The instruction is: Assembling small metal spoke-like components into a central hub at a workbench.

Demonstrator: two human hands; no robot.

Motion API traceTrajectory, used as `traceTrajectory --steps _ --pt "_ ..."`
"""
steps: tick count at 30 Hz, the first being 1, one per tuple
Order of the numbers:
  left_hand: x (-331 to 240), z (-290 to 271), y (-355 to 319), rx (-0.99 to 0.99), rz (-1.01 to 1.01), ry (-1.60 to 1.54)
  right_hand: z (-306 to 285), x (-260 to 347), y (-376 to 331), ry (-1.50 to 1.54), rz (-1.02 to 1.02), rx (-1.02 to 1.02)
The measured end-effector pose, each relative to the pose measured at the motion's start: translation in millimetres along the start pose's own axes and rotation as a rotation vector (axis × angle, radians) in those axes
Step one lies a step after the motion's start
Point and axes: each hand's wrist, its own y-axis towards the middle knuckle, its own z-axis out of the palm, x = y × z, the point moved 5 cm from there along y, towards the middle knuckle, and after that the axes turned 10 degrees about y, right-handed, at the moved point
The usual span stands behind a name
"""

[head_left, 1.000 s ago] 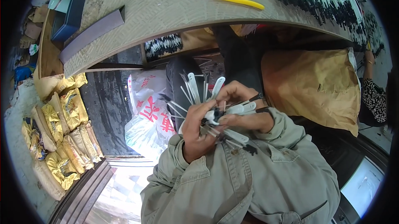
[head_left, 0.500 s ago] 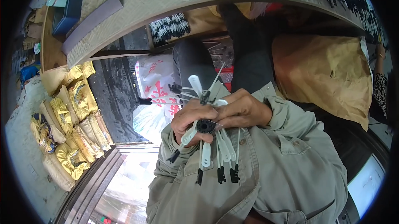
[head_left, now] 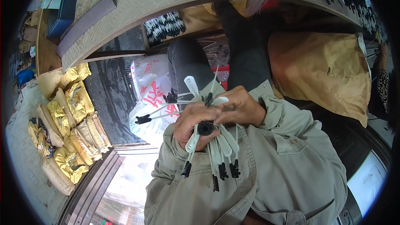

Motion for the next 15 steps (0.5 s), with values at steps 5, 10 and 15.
traceTrajectory --steps 5,10,15 --pt "2.0 -3.9 14.6 0.041 -0.040 -0.067 -12.9 -13.7 19.0 0.094 0.309 0.059" --pt "-2.4 -8.2 6.1 -0.026 -0.163 -0.056 -5.5 -13.6 26.5 0.294 0.381 0.109" --pt "13.7 -15.6 7.7 -0.361 -0.310 -0.112 -31.6 57.0 70.4 -0.570 -0.012 0.442"
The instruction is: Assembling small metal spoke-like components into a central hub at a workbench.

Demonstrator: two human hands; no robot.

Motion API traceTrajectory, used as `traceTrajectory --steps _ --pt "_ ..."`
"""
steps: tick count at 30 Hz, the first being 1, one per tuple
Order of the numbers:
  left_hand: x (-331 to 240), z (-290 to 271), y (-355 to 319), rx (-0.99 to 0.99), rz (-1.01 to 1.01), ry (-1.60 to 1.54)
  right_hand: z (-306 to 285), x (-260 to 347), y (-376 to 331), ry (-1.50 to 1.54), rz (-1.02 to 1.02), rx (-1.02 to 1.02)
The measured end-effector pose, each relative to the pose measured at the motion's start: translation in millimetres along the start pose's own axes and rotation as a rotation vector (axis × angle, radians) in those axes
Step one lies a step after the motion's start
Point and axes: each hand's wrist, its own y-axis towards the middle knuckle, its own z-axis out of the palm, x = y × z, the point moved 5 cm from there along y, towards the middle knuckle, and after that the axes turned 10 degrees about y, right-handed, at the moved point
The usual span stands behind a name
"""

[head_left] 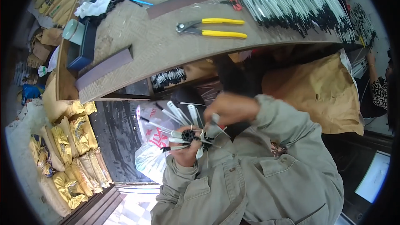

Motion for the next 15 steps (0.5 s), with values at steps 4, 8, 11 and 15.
traceTrajectory --steps 4,8,11,15 --pt "-25.0 4.7 -3.7 -0.037 0.000 0.060 -108.7 48.0 4.4 -0.575 -0.099 -0.712" --pt "-24.0 25.7 -5.1 0.101 -0.016 0.171 -138.8 17.4 17.2 -1.179 -0.077 -0.730" --pt "-17.7 22.4 -8.6 0.152 -0.087 0.146 -120.5 11.7 18.6 -1.368 -0.212 -0.712" --pt "1.4 6.6 -11.2 0.243 -0.140 0.069 -106.2 8.2 -22.3 -0.245 0.138 -0.798"
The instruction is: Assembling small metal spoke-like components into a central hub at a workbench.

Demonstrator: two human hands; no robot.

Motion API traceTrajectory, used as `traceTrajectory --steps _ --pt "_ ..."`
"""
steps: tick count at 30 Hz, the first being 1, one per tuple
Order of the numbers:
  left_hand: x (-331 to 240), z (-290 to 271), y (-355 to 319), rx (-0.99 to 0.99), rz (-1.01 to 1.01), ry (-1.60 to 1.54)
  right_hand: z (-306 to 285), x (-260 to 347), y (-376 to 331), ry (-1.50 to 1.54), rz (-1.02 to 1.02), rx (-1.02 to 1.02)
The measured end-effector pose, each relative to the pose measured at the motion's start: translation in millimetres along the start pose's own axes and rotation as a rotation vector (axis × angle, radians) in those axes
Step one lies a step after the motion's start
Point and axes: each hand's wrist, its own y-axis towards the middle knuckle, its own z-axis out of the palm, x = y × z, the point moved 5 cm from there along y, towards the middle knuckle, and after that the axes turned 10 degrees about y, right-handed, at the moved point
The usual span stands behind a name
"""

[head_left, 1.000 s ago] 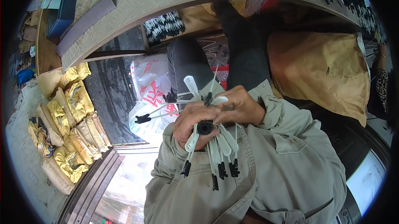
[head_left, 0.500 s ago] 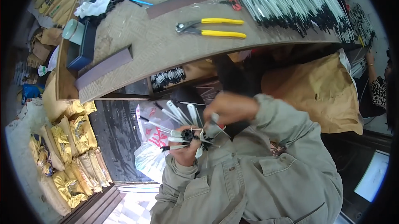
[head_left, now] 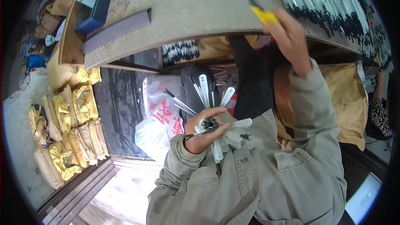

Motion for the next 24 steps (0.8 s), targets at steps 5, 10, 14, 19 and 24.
traceTrajectory --steps 5,10,14,19,24 --pt "4.7 -1.4 7.3 0.117 0.074 0.032 19.3 41.8 -92.6 0.033 -0.242 0.277" --pt "0.5 11.3 9.8 0.157 0.143 0.079 28.4 48.5 -114.2 -0.911 -0.673 0.149" --pt "-4.3 11.6 13.2 0.183 0.169 0.117 36.4 40.4 -114.3 -1.028 -0.937 -0.153" --pt "-8.9 0.8 13.9 0.212 0.179 0.198 48.9 41.2 -125.1 -1.078 -0.939 -0.170" --pt "-10.3 0.9 12.0 0.209 0.157 0.179 54.5 49.6 -125.7 -1.098 -0.904 -0.170"
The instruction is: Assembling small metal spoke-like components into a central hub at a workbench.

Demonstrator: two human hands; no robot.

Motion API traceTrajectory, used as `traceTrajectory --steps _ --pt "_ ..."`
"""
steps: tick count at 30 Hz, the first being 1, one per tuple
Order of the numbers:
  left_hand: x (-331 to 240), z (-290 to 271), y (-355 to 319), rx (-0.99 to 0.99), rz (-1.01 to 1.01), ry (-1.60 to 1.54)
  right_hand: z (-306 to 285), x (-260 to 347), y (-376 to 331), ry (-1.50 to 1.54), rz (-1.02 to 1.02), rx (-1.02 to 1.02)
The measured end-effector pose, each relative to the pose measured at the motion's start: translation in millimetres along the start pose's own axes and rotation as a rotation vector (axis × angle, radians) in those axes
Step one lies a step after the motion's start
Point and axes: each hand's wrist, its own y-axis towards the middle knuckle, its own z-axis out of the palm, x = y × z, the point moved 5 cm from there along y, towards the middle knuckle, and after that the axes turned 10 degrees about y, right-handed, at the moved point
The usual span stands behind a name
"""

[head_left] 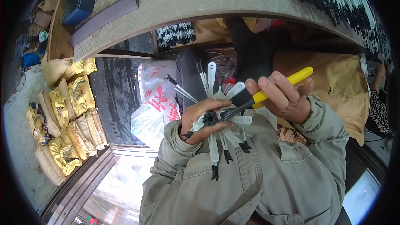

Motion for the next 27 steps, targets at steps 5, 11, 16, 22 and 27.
traceTrajectory --steps 5,11,16,22,27 --pt "1.7 2.2 -6.4 -0.019 0.017 -0.033 -9.5 6.9 -4.1 0.360 0.078 0.230" --pt "3.3 9.7 -8.5 0.043 0.045 -0.058 -18.8 -6.6 -3.9 0.779 0.077 0.633" --pt "4.0 15.4 -4.5 0.151 0.092 -0.012 3.4 -17.0 -23.2 1.801 0.425 1.445" --pt "0.8 19.6 5.2 0.164 0.364 -0.078 7.8 10.8 -72.1 2.778 1.210 1.714" --pt "11.1 19.3 -3.9 -0.025 0.260 -0.233 -9.9 -17.0 -28.7 1.613 0.342 0.888"
